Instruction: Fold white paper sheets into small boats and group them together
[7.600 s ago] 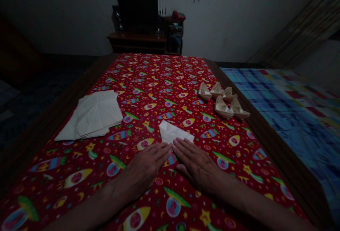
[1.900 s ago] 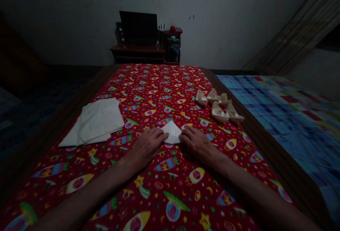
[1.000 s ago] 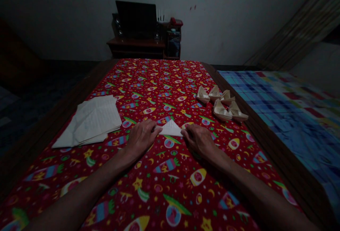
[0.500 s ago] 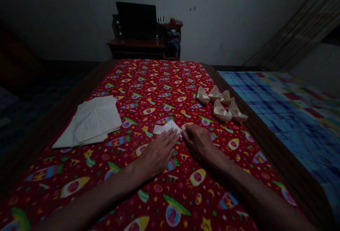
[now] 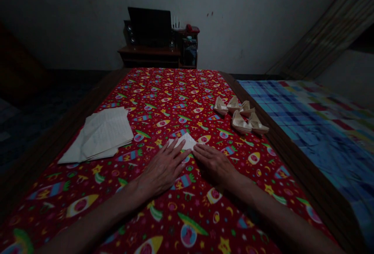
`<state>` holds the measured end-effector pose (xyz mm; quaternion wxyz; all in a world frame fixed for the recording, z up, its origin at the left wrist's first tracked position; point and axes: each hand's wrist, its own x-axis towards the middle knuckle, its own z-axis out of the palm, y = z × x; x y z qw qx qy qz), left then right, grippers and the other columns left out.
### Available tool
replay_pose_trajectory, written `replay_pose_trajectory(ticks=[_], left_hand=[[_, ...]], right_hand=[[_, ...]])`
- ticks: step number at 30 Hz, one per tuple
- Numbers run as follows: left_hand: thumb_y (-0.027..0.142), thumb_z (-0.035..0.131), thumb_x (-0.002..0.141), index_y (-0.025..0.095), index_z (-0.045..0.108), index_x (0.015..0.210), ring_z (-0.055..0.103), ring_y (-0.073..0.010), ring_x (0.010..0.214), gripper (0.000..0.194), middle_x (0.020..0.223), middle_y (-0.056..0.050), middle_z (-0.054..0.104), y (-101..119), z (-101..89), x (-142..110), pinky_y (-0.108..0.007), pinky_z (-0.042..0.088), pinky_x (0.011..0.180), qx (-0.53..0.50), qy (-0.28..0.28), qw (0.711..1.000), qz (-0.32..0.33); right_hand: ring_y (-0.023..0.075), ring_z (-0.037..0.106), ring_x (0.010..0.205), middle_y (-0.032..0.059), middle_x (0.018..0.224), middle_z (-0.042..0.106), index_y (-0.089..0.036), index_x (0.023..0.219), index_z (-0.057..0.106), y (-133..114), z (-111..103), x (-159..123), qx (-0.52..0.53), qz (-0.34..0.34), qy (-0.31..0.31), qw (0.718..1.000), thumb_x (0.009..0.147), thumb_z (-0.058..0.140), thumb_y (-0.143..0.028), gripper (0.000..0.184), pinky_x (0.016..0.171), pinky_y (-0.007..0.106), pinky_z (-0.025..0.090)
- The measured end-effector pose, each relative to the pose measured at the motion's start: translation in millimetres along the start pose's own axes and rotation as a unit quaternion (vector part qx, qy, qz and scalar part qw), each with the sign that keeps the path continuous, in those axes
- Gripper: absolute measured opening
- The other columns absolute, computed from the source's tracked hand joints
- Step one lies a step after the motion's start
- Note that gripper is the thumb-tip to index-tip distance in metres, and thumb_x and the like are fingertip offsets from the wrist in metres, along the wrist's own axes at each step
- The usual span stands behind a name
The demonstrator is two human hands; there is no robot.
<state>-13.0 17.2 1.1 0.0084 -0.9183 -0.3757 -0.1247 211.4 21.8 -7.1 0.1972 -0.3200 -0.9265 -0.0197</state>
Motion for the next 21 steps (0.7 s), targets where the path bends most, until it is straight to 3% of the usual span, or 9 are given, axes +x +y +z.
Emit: replay_pose_trajectory(ticks=[6, 10, 13, 16, 21], left_hand=[[0.032, 0.033, 0.095, 0.021, 0.033, 0.140, 0.028, -0.0210, 0.136, 0.046, 0.146, -0.005, 0.034, -14, -3.8, -22, -0.044, 0.023, 0.111, 0.028, -0.014, 0.999, -0.033], [0.029, 0.033, 0.095, 0.018, 0.033, 0.140, 0.030, -0.0205, 0.135, 0.046, 0.145, -0.006, 0.035, -21, -5.1, -33, -0.045, 0.022, 0.111, 0.049, -0.004, 0.998, -0.045], [0.027, 0.036, 0.094, 0.018, 0.043, 0.133, 0.039, -0.0217, 0.130, 0.041, 0.140, -0.007, 0.044, -26, -4.0, -32, -0.046, 0.028, 0.109, 0.034, 0.028, 0.997, -0.066], [0.022, 0.038, 0.092, 0.015, 0.054, 0.122, 0.048, -0.0217, 0.123, 0.035, 0.130, -0.009, 0.055, -30, -0.4, -27, -0.043, 0.039, 0.104, -0.008, 0.073, 0.993, -0.095], [0.016, 0.038, 0.090, 0.014, 0.050, 0.126, 0.049, -0.0207, 0.121, 0.039, 0.129, -0.010, 0.055, -37, 4.9, -27, -0.040, 0.043, 0.102, -0.071, 0.125, 0.985, -0.094]], right_hand=[[0.0226, 0.056, 0.113, 0.0132, 0.117, 0.062, -0.010, 0.122, 0.054, 3, -5, -8, 0.015, 0.014, 0.003, 1.000, 0.084, 0.040, -0.006, 0.041, 0.093, 0.038, 0.049], [0.0212, 0.059, 0.104, 0.0120, 0.107, 0.066, -0.011, 0.111, 0.058, 0, -8, -3, 0.002, 0.026, 0.002, 1.000, 0.086, 0.040, -0.007, 0.031, 0.088, 0.035, 0.049], [0.0193, 0.060, 0.087, 0.0092, 0.090, 0.067, -0.014, 0.096, 0.059, -4, -11, 10, -0.026, 0.051, -0.037, 0.998, 0.088, 0.045, -0.012, 0.016, 0.077, 0.030, 0.047], [0.0185, 0.054, 0.076, 0.0072, 0.080, 0.062, -0.016, 0.095, 0.058, -8, -11, 27, -0.096, 0.073, -0.066, 0.991, 0.089, 0.049, -0.018, 0.011, 0.070, 0.030, 0.040], [0.0149, 0.044, 0.071, 0.0055, 0.086, 0.055, -0.019, 0.095, 0.056, -5, -5, 42, -0.083, 0.081, -0.056, 0.992, 0.088, 0.052, -0.022, 0.010, 0.058, 0.025, 0.029]])
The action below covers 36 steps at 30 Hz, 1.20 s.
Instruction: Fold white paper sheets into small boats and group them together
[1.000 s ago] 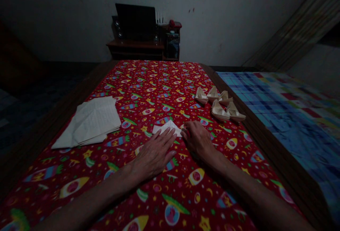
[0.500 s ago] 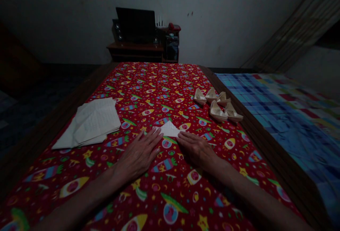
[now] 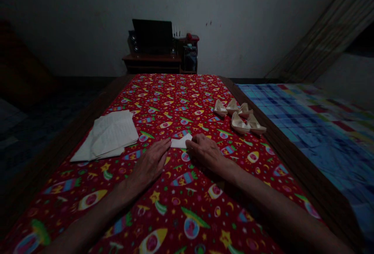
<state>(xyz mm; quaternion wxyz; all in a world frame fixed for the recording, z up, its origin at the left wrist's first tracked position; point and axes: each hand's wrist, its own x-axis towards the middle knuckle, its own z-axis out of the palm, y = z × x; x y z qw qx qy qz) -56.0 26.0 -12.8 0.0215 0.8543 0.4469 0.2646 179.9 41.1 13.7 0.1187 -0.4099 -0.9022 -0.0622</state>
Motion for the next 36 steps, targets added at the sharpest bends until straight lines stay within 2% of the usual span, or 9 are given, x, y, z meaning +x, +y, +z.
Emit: replay_pose_trajectory(ticks=[10, 14, 17, 19, 23, 25, 27, 32, 36], left_hand=[[0.014, 0.039, 0.088, 0.016, 0.048, 0.128, 0.051, -0.0210, 0.117, 0.041, 0.124, -0.011, 0.057, -2, 5.0, 2, -0.041, 0.044, 0.099, -0.059, 0.037, 0.997, -0.018], [0.024, 0.044, 0.087, 0.013, 0.042, 0.132, 0.059, -0.0219, 0.103, 0.047, 0.114, -0.013, 0.060, 3, 7.7, 11, -0.040, 0.049, 0.090, -0.121, 0.048, 0.985, -0.110], [0.029, 0.049, 0.084, 0.009, 0.038, 0.133, 0.063, -0.0180, 0.081, 0.054, 0.100, -0.012, 0.062, 14, 9.2, 22, -0.033, 0.054, 0.072, -0.196, 0.027, 0.959, -0.204], [0.029, 0.050, 0.084, 0.010, 0.040, 0.132, 0.064, -0.0165, 0.076, 0.052, 0.096, -0.010, 0.064, 24, 10.3, 33, -0.029, 0.053, 0.066, -0.235, 0.005, 0.941, -0.243], [0.026, 0.049, 0.084, 0.010, 0.061, 0.094, 0.062, -0.0183, 0.071, 0.022, 0.078, -0.007, 0.067, 39, 15.1, 52, -0.028, 0.048, 0.064, -0.148, -0.024, 0.954, -0.258], [0.022, 0.048, 0.082, 0.011, 0.062, 0.075, 0.060, -0.0182, 0.065, 0.020, 0.066, -0.006, 0.064, 42, 19.4, 57, -0.027, 0.045, 0.060, -0.120, -0.022, 0.957, -0.262], [0.019, 0.047, 0.080, 0.013, 0.061, 0.066, 0.059, -0.0174, 0.061, 0.021, 0.059, -0.005, 0.061, 43, 24.1, 59, -0.026, 0.043, 0.058, -0.110, -0.016, 0.960, -0.258], [0.017, 0.049, 0.077, 0.016, 0.060, 0.064, 0.059, -0.0175, 0.063, 0.018, 0.062, -0.005, 0.062, 46, 26.7, 57, -0.026, 0.042, 0.060, -0.090, -0.002, 0.970, -0.227], [0.015, 0.049, 0.076, 0.016, 0.063, 0.078, 0.060, -0.0161, 0.064, 0.014, 0.072, -0.004, 0.066, 43, 14.7, 58, -0.024, 0.043, 0.060, -0.095, 0.000, 0.976, -0.194]], right_hand=[[0.0158, 0.050, 0.084, 0.0082, 0.096, 0.059, -0.015, 0.093, 0.057, 14, 9, 2, 0.079, -0.020, 0.000, 0.997, 0.092, 0.046, -0.017, 0.011, 0.070, 0.026, 0.038], [0.0183, 0.051, 0.084, 0.0089, 0.094, 0.061, -0.014, 0.094, 0.058, 10, 10, 3, 0.024, -0.015, -0.001, 1.000, 0.090, 0.048, -0.014, 0.011, 0.072, 0.028, 0.040], [0.0188, 0.053, 0.084, 0.0091, 0.094, 0.063, -0.013, 0.094, 0.058, 4, 12, 3, -0.001, 0.002, 0.013, 1.000, 0.089, 0.049, -0.014, 0.011, 0.072, 0.028, 0.041], [0.0187, 0.053, 0.084, 0.0092, 0.094, 0.064, -0.013, 0.095, 0.058, 1, 13, 3, 0.003, 0.007, 0.039, 0.999, 0.089, 0.048, -0.014, 0.012, 0.072, 0.028, 0.042], [0.0189, 0.054, 0.086, 0.0094, 0.096, 0.064, -0.014, 0.097, 0.058, -2, 18, 1, 0.037, -0.005, 0.095, 0.995, 0.088, 0.046, -0.013, 0.014, 0.074, 0.028, 0.042], [0.0181, 0.055, 0.087, 0.0095, 0.096, 0.064, -0.014, 0.099, 0.057, -4, 19, 0, 0.059, -0.007, 0.108, 0.992, 0.088, 0.046, -0.012, 0.016, 0.074, 0.027, 0.042], [0.0172, 0.056, 0.084, 0.0089, 0.093, 0.065, -0.015, 0.099, 0.058, -5, 17, 1, 0.067, 0.011, 0.114, 0.991, 0.089, 0.045, -0.014, 0.016, 0.071, 0.026, 0.042], [0.0185, 0.058, 0.068, 0.0072, 0.077, 0.067, -0.016, 0.106, 0.061, -6, 4, 7, 0.001, 0.090, 0.098, 0.991, 0.088, 0.048, -0.023, 0.024, 0.056, 0.026, 0.037], [0.0167, 0.060, 0.064, 0.0063, 0.080, 0.070, -0.018, 0.116, 0.059, 2, -1, 6, 0.060, 0.110, 0.099, 0.987, 0.085, 0.048, -0.021, 0.032, 0.055, 0.024, 0.036]])
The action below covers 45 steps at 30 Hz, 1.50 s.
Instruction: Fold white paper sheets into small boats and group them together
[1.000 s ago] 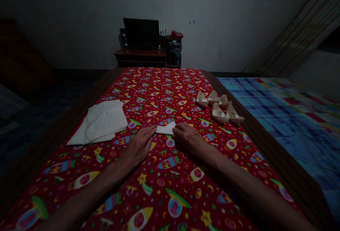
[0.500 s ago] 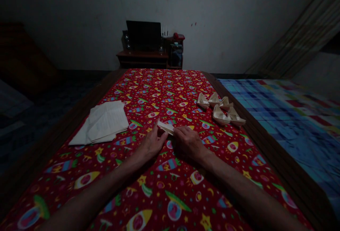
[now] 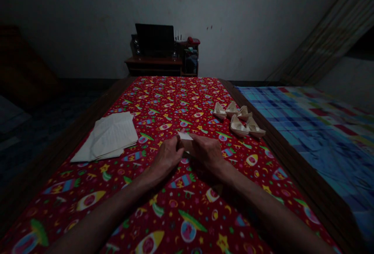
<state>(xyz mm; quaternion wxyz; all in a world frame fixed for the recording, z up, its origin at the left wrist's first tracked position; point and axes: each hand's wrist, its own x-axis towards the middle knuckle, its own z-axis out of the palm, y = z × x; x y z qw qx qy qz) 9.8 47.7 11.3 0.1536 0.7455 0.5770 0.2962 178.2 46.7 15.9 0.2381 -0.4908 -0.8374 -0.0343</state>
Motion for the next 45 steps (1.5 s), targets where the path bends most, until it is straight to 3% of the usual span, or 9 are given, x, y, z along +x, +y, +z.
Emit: replay_pose_trajectory(ticks=[6, 10, 13, 16, 22, 25, 29, 41, 45], left_hand=[[0.011, 0.046, 0.080, 0.021, 0.065, 0.097, 0.062, -0.0169, 0.077, 0.027, 0.087, -0.004, 0.067, -4, -18.8, -1, -0.024, 0.045, 0.067, 0.095, 0.013, 0.991, 0.094], [0.017, 0.050, 0.084, 0.021, 0.064, 0.093, 0.060, -0.0177, 0.078, 0.017, 0.087, -0.004, 0.062, -6, -22.0, -7, -0.025, 0.044, 0.064, 0.198, -0.017, 0.970, 0.137], [0.017, 0.049, 0.086, 0.021, 0.063, 0.094, 0.058, -0.0174, 0.083, 0.017, 0.094, -0.004, 0.059, -10, -18.5, -10, -0.026, 0.045, 0.067, 0.201, -0.032, 0.964, 0.168], [0.015, 0.046, 0.088, 0.022, 0.060, 0.102, 0.056, -0.0163, 0.087, 0.021, 0.101, -0.004, 0.057, -17, -12.9, -12, -0.026, 0.046, 0.070, 0.161, -0.034, 0.966, 0.200], [0.022, 0.047, 0.090, 0.019, 0.062, 0.093, 0.052, -0.0190, 0.086, 0.016, 0.094, -0.006, 0.057, -24, -10.6, -16, -0.031, 0.043, 0.074, 0.156, -0.056, 0.943, 0.289], [0.019, 0.045, 0.090, 0.019, 0.060, 0.102, 0.051, -0.0213, 0.091, 0.019, 0.099, -0.007, 0.057, -24, -9.2, -16, -0.034, 0.044, 0.077, 0.160, -0.077, 0.942, 0.285], [0.012, 0.046, 0.085, 0.018, 0.047, 0.127, 0.045, -0.0250, 0.109, 0.042, 0.120, -0.011, 0.051, -25, -6.6, -13, -0.040, 0.042, 0.090, 0.163, -0.072, 0.950, 0.257], [0.014, 0.042, 0.083, 0.012, 0.041, 0.133, 0.031, -0.0259, 0.128, 0.051, 0.140, -0.010, 0.041, -24, -9.0, -10, -0.042, 0.027, 0.107, 0.198, -0.097, 0.942, 0.254], [0.010, 0.045, 0.083, 0.014, 0.046, 0.128, 0.030, -0.0250, 0.128, 0.045, 0.141, -0.008, 0.039, -24, -9.5, -12, -0.041, 0.030, 0.106, 0.163, -0.089, 0.943, 0.275]], right_hand=[[0.0141, 0.061, 0.068, 0.0023, 0.083, 0.069, -0.023, 0.118, 0.058, 5, 2, -2, 0.127, 0.054, -0.014, 0.990, 0.086, 0.045, -0.018, 0.035, 0.061, 0.021, 0.039], [0.0146, 0.055, 0.064, 0.0043, 0.080, 0.064, -0.025, 0.110, 0.063, -1, 1, -5, 0.016, 0.042, -0.064, 0.997, 0.088, 0.046, -0.024, 0.028, 0.055, 0.023, 0.032], [0.0138, 0.050, 0.060, 0.0057, 0.079, 0.060, -0.025, 0.102, 0.065, -3, 1, -8, -0.069, 0.032, -0.098, 0.992, 0.089, 0.044, -0.022, 0.025, 0.051, 0.024, 0.026], [0.0136, 0.048, 0.063, 0.0063, 0.081, 0.058, -0.023, 0.099, 0.065, -2, 2, -10, -0.096, 0.017, -0.110, 0.989, 0.088, 0.045, -0.019, 0.024, 0.052, 0.025, 0.025], [0.0149, 0.046, 0.066, 0.0063, 0.080, 0.056, -0.022, 0.096, 0.064, 2, 6, -13, -0.101, 0.020, -0.112, 0.988, 0.088, 0.045, -0.019, 0.021, 0.054, 0.026, 0.026], [0.0157, 0.045, 0.068, 0.0066, 0.081, 0.056, -0.021, 0.096, 0.064, 2, 8, -13, -0.102, 0.018, -0.109, 0.989, 0.088, 0.044, -0.019, 0.021, 0.054, 0.026, 0.025], [0.0164, 0.046, 0.069, 0.0072, 0.081, 0.056, -0.021, 0.097, 0.063, 1, 8, -13, -0.103, 0.011, -0.112, 0.988, 0.088, 0.045, -0.018, 0.020, 0.054, 0.026, 0.026], [0.0209, 0.049, 0.077, 0.0102, 0.086, 0.058, -0.016, 0.096, 0.061, -5, 0, -11, -0.122, -0.019, -0.137, 0.983, 0.083, 0.053, -0.018, 0.015, 0.056, 0.028, 0.033], [0.0209, 0.047, 0.079, 0.0110, 0.090, 0.058, -0.015, 0.105, 0.060, -3, 0, -13, -0.116, -0.057, -0.091, 0.987, 0.084, 0.052, -0.017, 0.022, 0.060, 0.029, 0.036]])
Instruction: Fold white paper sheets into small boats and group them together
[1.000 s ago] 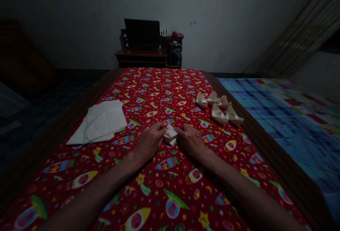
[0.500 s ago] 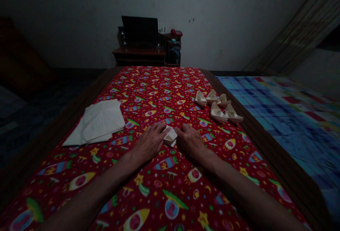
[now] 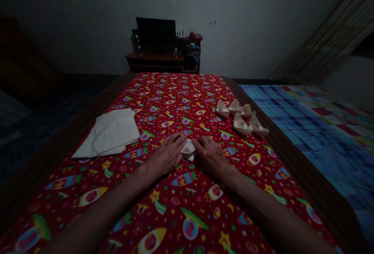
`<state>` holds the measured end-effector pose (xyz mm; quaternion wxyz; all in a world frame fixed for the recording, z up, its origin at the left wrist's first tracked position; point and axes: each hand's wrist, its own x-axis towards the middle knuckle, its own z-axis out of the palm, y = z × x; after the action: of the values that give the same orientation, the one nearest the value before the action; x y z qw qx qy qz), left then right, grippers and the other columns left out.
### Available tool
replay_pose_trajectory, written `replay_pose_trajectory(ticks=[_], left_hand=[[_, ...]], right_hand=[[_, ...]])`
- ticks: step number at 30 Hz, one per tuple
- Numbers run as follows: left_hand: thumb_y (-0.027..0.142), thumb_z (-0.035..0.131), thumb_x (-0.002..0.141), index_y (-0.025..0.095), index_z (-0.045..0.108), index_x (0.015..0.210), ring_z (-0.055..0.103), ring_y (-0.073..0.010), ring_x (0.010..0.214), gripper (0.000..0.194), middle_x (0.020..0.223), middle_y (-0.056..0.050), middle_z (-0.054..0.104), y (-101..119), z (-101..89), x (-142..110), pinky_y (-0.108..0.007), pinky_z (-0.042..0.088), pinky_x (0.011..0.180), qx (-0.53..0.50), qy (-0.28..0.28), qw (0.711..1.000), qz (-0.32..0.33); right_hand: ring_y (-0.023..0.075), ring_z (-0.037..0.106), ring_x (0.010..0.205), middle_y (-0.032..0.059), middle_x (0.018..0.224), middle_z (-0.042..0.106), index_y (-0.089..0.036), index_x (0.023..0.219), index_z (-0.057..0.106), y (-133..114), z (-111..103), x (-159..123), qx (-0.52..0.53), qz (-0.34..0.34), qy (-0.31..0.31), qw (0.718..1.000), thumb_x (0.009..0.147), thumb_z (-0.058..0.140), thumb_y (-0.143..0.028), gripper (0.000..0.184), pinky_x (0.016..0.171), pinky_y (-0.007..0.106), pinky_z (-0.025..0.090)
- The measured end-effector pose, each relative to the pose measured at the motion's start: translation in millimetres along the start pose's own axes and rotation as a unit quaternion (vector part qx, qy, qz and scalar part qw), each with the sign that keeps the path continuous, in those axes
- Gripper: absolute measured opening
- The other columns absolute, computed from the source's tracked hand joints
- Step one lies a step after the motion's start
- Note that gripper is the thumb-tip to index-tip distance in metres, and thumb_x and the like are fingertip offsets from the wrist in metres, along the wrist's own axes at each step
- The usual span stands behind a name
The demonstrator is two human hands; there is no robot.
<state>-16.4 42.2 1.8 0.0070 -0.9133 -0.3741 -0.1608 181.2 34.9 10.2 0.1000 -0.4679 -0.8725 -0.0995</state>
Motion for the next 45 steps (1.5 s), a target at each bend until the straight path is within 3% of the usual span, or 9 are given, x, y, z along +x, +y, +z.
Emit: replay_pose_trajectory(ticks=[4, 8, 14, 20, 25, 30, 37, 45], left_hand=[[0.019, 0.048, 0.089, 0.020, 0.060, 0.107, 0.044, -0.0222, 0.110, 0.021, 0.118, -0.007, 0.055, 6, -0.8, -5, -0.038, 0.042, 0.092, -0.049, 0.032, 0.998, 0.009], [0.021, 0.046, 0.092, 0.022, 0.064, 0.095, 0.050, -0.0169, 0.090, 0.018, 0.093, -0.004, 0.057, 10, -0.6, -10, -0.028, 0.044, 0.076, -0.113, 0.024, 0.993, 0.021], [0.024, 0.045, 0.092, 0.023, 0.065, 0.095, 0.051, -0.0163, 0.086, 0.020, 0.089, -0.004, 0.056, 7, -0.1, -11, -0.028, 0.043, 0.074, -0.115, 0.015, 0.993, 0.014], [0.021, 0.044, 0.092, 0.019, 0.061, 0.102, 0.053, -0.0178, 0.089, 0.020, 0.094, -0.006, 0.056, 3, -0.4, -14, -0.031, 0.046, 0.078, -0.084, 0.064, 0.993, -0.052], [0.018, 0.047, 0.090, 0.017, 0.063, 0.089, 0.055, -0.0168, 0.086, 0.016, 0.090, -0.005, 0.058, 3, 1.1, -16, -0.029, 0.048, 0.075, -0.123, 0.081, 0.988, -0.054], [0.020, 0.054, 0.086, 0.017, 0.060, 0.078, 0.057, -0.0134, 0.074, 0.011, 0.081, -0.001, 0.057, 2, 4.0, -12, -0.025, 0.047, 0.068, -0.192, 0.099, 0.964, -0.156], [0.025, 0.051, 0.088, 0.018, 0.053, 0.084, 0.054, -0.0159, 0.078, 0.009, 0.085, -0.002, 0.053, 2, 3.0, -13, -0.027, 0.045, 0.068, -0.157, 0.066, 0.975, -0.140], [0.025, 0.041, 0.093, 0.018, 0.052, 0.077, 0.052, -0.0165, 0.075, 0.020, 0.080, -0.003, 0.052, -2, 4.5, -13, -0.029, 0.042, 0.069, -0.051, 0.058, 0.985, -0.157]], right_hand=[[0.0197, 0.046, 0.079, 0.0100, 0.092, 0.058, -0.015, 0.103, 0.061, 4, 4, -4, 0.022, -0.072, 0.053, 0.996, 0.085, 0.053, -0.019, 0.020, 0.066, 0.030, 0.036], [0.0180, 0.044, 0.075, 0.0080, 0.086, 0.057, -0.015, 0.098, 0.062, 8, 8, -6, 0.055, -0.058, 0.059, 0.995, 0.084, 0.055, -0.018, 0.016, 0.062, 0.028, 0.034], [0.0192, 0.044, 0.079, 0.0094, 0.089, 0.057, -0.015, 0.101, 0.061, 9, 9, -5, 0.070, -0.083, 0.073, 0.991, 0.085, 0.054, -0.018, 0.017, 0.066, 0.030, 0.037], [0.0197, 0.046, 0.087, 0.0102, 0.094, 0.059, -0.016, 0.100, 0.062, 15, 12, -4, 0.107, -0.149, 0.086, 0.979, 0.089, 0.050, -0.021, 0.018, 0.075, 0.032, 0.041], [0.0165, 0.051, 0.082, 0.0077, 0.091, 0.062, -0.017, 0.096, 0.065, 21, 18, -4, 0.197, -0.106, 0.080, 0.971, 0.088, 0.051, -0.020, 0.016, 0.069, 0.027, 0.041], [0.0129, 0.054, 0.076, 0.0047, 0.083, 0.062, -0.015, 0.083, 0.065, 25, 17, 0, 0.322, -0.014, 0.051, 0.945, 0.091, 0.048, -0.026, 0.021, 0.066, 0.023, 0.040], [0.0140, 0.048, 0.071, 0.0032, 0.075, 0.055, -0.016, 0.077, 0.058, 14, 13, 1, 0.223, 0.052, 0.025, 0.973, 0.093, 0.045, -0.029, 0.024, 0.064, 0.025, 0.033], [0.0150, 0.044, 0.071, 0.0032, 0.076, 0.051, -0.017, 0.076, 0.052, 11, 15, 2, 0.166, 0.058, 0.016, 0.984, 0.092, 0.044, -0.027, 0.020, 0.063, 0.025, 0.029]])
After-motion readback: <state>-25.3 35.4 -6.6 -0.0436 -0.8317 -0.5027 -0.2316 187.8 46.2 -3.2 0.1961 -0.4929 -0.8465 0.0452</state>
